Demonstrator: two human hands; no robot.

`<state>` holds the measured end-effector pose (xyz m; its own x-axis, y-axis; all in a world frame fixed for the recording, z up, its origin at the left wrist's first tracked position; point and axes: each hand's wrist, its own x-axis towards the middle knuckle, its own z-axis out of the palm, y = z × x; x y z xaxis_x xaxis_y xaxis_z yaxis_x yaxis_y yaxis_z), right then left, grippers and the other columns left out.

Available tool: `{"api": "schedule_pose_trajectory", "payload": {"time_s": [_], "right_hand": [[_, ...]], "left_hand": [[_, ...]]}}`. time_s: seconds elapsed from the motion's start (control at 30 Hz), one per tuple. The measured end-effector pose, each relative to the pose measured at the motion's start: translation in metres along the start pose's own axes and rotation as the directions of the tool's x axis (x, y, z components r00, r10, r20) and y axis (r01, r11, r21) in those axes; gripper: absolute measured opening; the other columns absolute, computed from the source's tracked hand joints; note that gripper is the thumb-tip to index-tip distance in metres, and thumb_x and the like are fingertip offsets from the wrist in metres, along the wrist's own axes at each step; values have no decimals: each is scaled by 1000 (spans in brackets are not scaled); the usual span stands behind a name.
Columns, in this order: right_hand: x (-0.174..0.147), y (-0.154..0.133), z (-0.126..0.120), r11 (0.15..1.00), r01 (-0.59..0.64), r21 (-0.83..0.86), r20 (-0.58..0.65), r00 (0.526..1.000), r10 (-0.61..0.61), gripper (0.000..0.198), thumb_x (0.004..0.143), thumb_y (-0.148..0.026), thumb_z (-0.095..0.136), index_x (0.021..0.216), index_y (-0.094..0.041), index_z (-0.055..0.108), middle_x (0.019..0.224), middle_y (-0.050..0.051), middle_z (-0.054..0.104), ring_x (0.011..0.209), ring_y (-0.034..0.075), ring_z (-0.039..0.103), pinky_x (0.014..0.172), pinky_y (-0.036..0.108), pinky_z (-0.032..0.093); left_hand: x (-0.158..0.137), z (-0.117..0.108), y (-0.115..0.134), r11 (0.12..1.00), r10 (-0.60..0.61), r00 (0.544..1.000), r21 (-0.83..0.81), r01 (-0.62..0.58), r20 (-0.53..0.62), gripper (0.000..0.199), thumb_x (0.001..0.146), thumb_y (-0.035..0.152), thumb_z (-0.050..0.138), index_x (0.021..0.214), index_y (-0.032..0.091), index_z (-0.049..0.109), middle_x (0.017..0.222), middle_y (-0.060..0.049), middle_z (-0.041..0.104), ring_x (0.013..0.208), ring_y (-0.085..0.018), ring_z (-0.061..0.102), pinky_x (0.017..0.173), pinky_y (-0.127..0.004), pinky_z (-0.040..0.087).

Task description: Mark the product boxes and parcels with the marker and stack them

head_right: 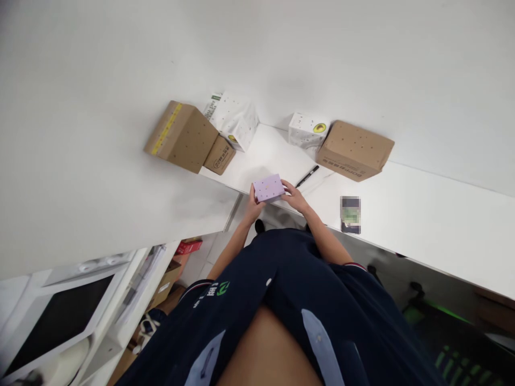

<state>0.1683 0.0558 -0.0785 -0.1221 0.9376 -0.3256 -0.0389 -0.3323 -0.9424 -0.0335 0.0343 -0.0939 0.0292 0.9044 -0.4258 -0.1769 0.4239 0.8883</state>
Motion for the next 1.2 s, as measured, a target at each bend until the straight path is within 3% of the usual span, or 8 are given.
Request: {"api": "schedule_pose_trajectory", "payload": {"time_s": [0.27,0.43,0.57,0.67,0.83,0.93,1.03,1.2], "right_hand": [[12,8,3,985,-162,-67,-123,981,153,49,83,-55,62,122,-27,68,125,6,68,111,24,63,91,41,57],[22,15,5,978,-70,-196,-89,995,54,50,75,-43,74,121,-26,69,118,7,70,98,21,65,85,38,59],[31,20,-12,954,-268,-131,-223,946,235,29,88,-44,62,103,-20,69,101,7,73,77,16,68,67,29,58],[45,24,-37,856,-415,-307,-434,862,262,28,93,-43,59,98,-16,66,91,10,73,76,19,70,72,32,58],[71,33,-72,597,-568,-567,-574,792,209,47,85,-50,69,107,-9,67,115,27,70,116,35,65,97,43,51],[79,38,-75,677,-583,-449,-573,769,283,36,79,-34,73,103,-9,68,112,26,70,116,35,64,93,39,52],[78,40,-70,766,-575,-288,-535,760,370,15,73,-21,69,86,-13,66,80,16,71,87,28,70,69,32,53],[60,32,-55,851,-516,-100,-400,804,441,11,76,-23,62,74,-21,52,55,0,57,41,10,44,40,23,36]], "left_hand": [[10,0,10,991,-133,985,17,136,-112,96,78,31,76,161,32,27,165,-7,35,146,-30,42,114,-45,43],[13,1,12,977,-112,988,171,129,-102,109,76,27,79,164,30,15,165,-11,34,145,-30,43,113,-45,44],[12,3,20,958,-154,980,224,180,-128,106,77,25,77,164,33,16,163,-13,37,136,-31,51,102,-44,52],[10,3,26,948,-170,978,250,195,-120,109,77,28,78,164,34,13,162,-14,36,128,-31,57,91,-41,58],[6,5,33,940,-180,977,274,205,-113,108,78,31,78,164,35,12,162,-14,37,121,-30,61,82,-38,60],[5,6,34,941,-189,976,265,213,-111,109,78,31,79,163,37,13,161,-14,37,119,-30,62,80,-36,60],[6,4,35,940,-202,974,258,223,-107,109,77,33,81,163,37,13,160,-15,39,118,-30,62,79,-36,60],[13,-4,38,909,-316,946,263,322,-67,116,75,36,83,164,38,8,147,-16,53,101,-25,68,79,-39,61]]}}
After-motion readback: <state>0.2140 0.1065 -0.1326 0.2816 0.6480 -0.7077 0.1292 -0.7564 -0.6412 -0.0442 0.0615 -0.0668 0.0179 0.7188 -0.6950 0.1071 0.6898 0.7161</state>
